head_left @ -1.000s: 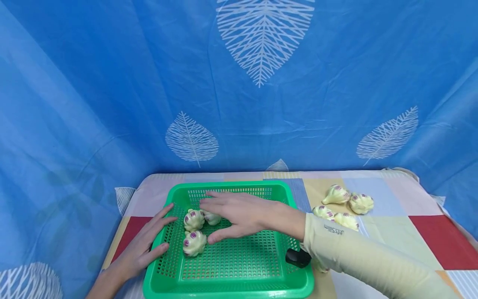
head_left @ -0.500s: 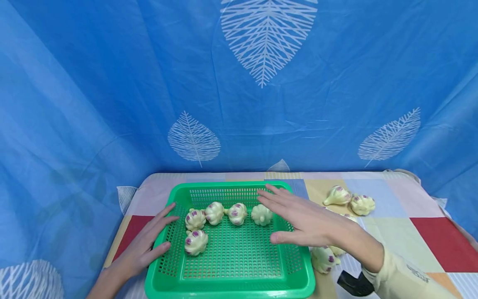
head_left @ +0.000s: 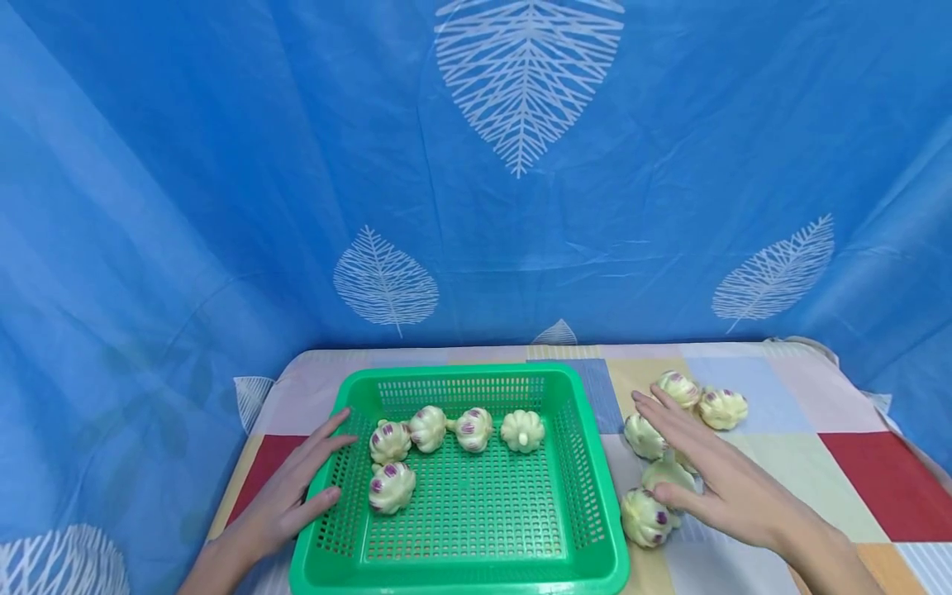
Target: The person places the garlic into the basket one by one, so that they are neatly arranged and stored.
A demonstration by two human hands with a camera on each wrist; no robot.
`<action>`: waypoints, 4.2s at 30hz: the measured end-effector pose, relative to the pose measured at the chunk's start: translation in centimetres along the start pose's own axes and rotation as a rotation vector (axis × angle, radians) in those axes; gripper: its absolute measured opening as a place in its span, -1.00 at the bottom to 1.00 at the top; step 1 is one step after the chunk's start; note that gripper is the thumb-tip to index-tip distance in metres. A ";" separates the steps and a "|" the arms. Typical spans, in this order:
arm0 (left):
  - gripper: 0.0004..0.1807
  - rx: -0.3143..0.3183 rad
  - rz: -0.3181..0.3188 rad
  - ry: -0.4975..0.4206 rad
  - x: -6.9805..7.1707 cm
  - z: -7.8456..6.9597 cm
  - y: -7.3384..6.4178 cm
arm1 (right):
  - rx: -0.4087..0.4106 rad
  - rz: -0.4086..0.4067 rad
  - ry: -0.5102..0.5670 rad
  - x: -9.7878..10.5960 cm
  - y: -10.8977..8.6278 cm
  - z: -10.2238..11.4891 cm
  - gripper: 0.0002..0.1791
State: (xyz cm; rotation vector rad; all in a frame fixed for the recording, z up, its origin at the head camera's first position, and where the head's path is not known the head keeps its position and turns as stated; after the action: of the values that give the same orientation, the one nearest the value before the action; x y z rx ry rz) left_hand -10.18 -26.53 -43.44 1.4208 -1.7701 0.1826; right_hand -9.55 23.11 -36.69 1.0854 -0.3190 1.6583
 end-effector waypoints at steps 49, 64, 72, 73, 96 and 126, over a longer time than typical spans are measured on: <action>-0.36 0.008 0.006 0.011 0.0 0.0 0.1 | -0.504 -0.356 0.520 -2.9 -10.6 -13.8 -0.14; -0.35 0.012 0.002 -0.008 0.1 0.1 0.1 | -0.461 -0.335 0.375 -2.8 -6.9 -14.7 -0.22; -0.35 0.007 -0.006 0.006 0.0 0.0 0.1 | -0.514 -0.291 0.242 -3.3 -5.5 -15.0 -0.26; -0.35 0.007 -0.007 0.010 0.0 0.0 0.0 | -0.530 -0.294 0.224 -3.3 -5.5 -15.1 -0.25; -0.35 0.006 -0.003 0.002 0.0 0.1 0.0 | -0.611 -0.319 0.201 -1.8 -5.8 -14.5 -0.28; -0.35 0.016 -0.008 -0.018 0.1 -0.3 0.2 | -0.216 -0.211 0.474 2.1 1.7 -1.3 -0.37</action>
State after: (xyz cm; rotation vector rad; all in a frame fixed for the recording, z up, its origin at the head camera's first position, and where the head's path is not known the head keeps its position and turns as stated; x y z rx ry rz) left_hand -10.20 -26.35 -43.16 1.4448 -1.7811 0.1808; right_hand -11.73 24.68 -35.22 0.5224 -0.0673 1.5920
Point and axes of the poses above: each hand's wrist, its own y-axis towards the middle knuckle, its own x-axis out of the back of the hand, z = x × y, the point moved 6 cm from there along y, towards the middle knuckle, and after that the axes turned 10 degrees about -z, right-handed, at the moved point
